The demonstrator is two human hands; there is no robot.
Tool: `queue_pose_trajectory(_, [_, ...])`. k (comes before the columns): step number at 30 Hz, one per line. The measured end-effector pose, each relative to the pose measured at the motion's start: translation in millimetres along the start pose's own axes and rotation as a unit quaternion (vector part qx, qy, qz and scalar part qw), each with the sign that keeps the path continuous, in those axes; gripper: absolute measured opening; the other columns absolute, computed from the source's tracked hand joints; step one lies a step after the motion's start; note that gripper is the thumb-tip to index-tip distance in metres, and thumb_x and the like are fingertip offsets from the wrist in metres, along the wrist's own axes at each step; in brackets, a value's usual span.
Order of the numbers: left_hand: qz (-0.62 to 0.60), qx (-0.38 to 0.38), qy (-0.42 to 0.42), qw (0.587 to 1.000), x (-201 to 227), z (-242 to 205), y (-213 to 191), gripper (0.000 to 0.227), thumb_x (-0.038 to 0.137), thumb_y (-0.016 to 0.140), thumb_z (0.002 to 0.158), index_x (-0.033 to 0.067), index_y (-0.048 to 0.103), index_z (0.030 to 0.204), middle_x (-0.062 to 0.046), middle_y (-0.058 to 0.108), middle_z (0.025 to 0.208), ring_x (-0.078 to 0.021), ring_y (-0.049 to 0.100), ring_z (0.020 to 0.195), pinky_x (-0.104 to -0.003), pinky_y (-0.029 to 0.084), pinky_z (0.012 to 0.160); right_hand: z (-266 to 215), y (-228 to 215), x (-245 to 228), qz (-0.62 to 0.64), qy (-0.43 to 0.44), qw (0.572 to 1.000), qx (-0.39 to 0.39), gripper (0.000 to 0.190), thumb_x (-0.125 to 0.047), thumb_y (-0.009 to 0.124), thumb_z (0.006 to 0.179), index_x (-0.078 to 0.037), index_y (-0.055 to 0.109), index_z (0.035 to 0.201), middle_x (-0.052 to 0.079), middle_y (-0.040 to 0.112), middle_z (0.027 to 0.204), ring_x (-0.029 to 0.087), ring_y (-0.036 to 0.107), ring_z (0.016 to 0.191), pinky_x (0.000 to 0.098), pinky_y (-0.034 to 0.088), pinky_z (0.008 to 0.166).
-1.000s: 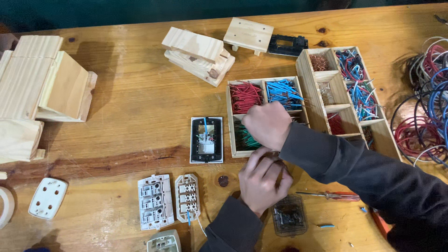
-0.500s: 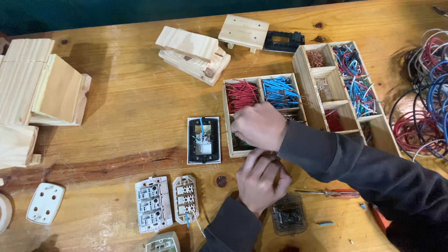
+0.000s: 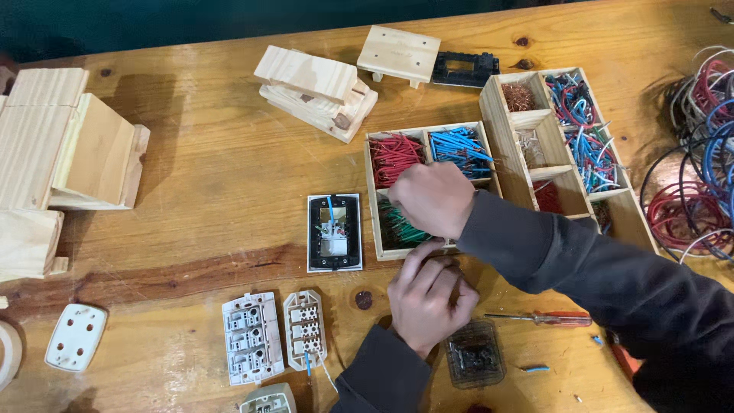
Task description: The person strips insulation from colored electrical wires using pliers and a wire stripper. They select wires from wooden compartments, cut them to length, and strip the ends to expose the copper conductors.
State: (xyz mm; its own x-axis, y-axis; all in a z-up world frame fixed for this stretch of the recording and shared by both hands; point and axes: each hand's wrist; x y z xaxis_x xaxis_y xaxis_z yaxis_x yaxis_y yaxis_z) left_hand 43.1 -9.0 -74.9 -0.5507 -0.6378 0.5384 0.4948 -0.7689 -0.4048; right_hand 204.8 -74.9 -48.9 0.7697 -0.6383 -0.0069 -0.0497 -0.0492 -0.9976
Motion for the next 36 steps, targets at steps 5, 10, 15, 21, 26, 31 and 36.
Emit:
queue_pose_trajectory(5, [0.0,0.003,0.003,1.0,0.0,1.4,-1.1,0.01,0.008,0.062,0.082,0.0035,0.068,0.076,-0.009,0.071,0.089,-0.0322,0.068,0.106,-0.039,0.062,0.075,0.3,1.4,-0.4,-0.039,-0.005,0.999,0.021,0.023,-0.009,0.059,0.092,-0.019,0.075,0.079,0.005,0.065,0.069,0.034,0.068,0.058,0.0507,0.056,0.045])
queue_pose_trajectory(10, [0.002,0.0,0.006,1.0,-1.1,-0.1,0.0,0.015,0.01,0.061,0.087,0.0037,0.068,0.076,-0.01,0.07,0.09,-0.0322,0.067,0.107,-0.041,0.062,0.072,1.4,6.3,4.3,0.02,-0.008,0.999,-0.041,0.032,-0.005,0.057,0.094,-0.022,0.081,0.109,0.009,0.077,0.098,0.04,0.072,0.072,0.0572,0.06,0.054])
queue_pose_trajectory(15, [0.004,0.01,0.007,1.0,4.6,8.8,-6.2,0.008,0.008,0.063,0.079,0.0028,0.068,0.075,-0.007,0.071,0.086,-0.0304,0.069,0.103,-0.035,0.059,0.073,2.4,-5.9,-1.1,-0.043,0.007,0.997,-0.063,0.021,-0.005,0.057,0.082,-0.018,0.073,0.083,0.01,0.069,0.074,0.039,0.069,0.065,0.0541,0.054,0.049])
queue_pose_trajectory(21, [0.003,-0.006,0.001,1.0,-3.3,-5.5,2.6,0.016,0.013,0.061,0.09,0.0059,0.07,0.079,-0.009,0.071,0.094,-0.0326,0.066,0.112,-0.043,0.063,0.076,2.0,-5.9,-0.9,-0.027,0.002,0.998,-0.061,0.022,-0.002,0.053,0.086,-0.015,0.07,0.082,0.007,0.066,0.073,0.034,0.066,0.062,0.0516,0.053,0.047])
queue_pose_trajectory(26, [-0.008,0.006,0.009,1.0,1.8,7.1,-5.7,0.01,0.008,0.063,0.083,0.0026,0.069,0.078,-0.009,0.07,0.09,-0.0316,0.067,0.107,-0.038,0.06,0.077,-8.7,-31.3,-2.9,0.101,-0.002,0.994,-0.035,0.012,-0.011,0.06,0.083,-0.019,0.069,0.081,0.001,0.064,0.084,0.028,0.067,0.073,0.0489,0.054,0.062])
queue_pose_trajectory(31, [0.029,0.056,0.021,0.998,-8.4,-5.1,9.4,0.005,0.014,0.065,0.074,0.0105,0.069,0.074,-0.001,0.068,0.083,-0.0235,0.074,0.1,-0.03,0.062,0.086,-26.3,-51.2,6.2,0.279,-0.035,0.958,0.062,0.006,-0.011,0.074,0.086,-0.008,0.074,0.091,0.014,0.071,0.085,0.038,0.072,0.081,0.0495,0.057,0.065])
queue_pose_trajectory(36, [-0.002,0.055,0.026,0.998,-3.8,-0.4,3.6,0.005,0.012,0.065,0.076,0.0081,0.068,0.074,-0.004,0.068,0.082,-0.0277,0.074,0.097,-0.034,0.062,0.086,-48.2,-62.6,3.6,0.412,0.033,0.909,0.058,0.011,-0.01,0.073,0.087,-0.01,0.076,0.098,0.012,0.076,0.079,0.022,0.073,0.077,0.0406,0.057,0.069])
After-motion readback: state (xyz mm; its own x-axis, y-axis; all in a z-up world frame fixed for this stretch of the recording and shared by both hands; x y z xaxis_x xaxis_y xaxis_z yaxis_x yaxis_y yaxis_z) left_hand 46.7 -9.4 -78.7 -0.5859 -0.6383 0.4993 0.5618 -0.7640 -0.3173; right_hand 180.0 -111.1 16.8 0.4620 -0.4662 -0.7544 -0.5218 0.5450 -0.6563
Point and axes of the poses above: each hand's wrist, its own z-axis towards the middle knuckle, its own y-axis out of the palm, x = y × z
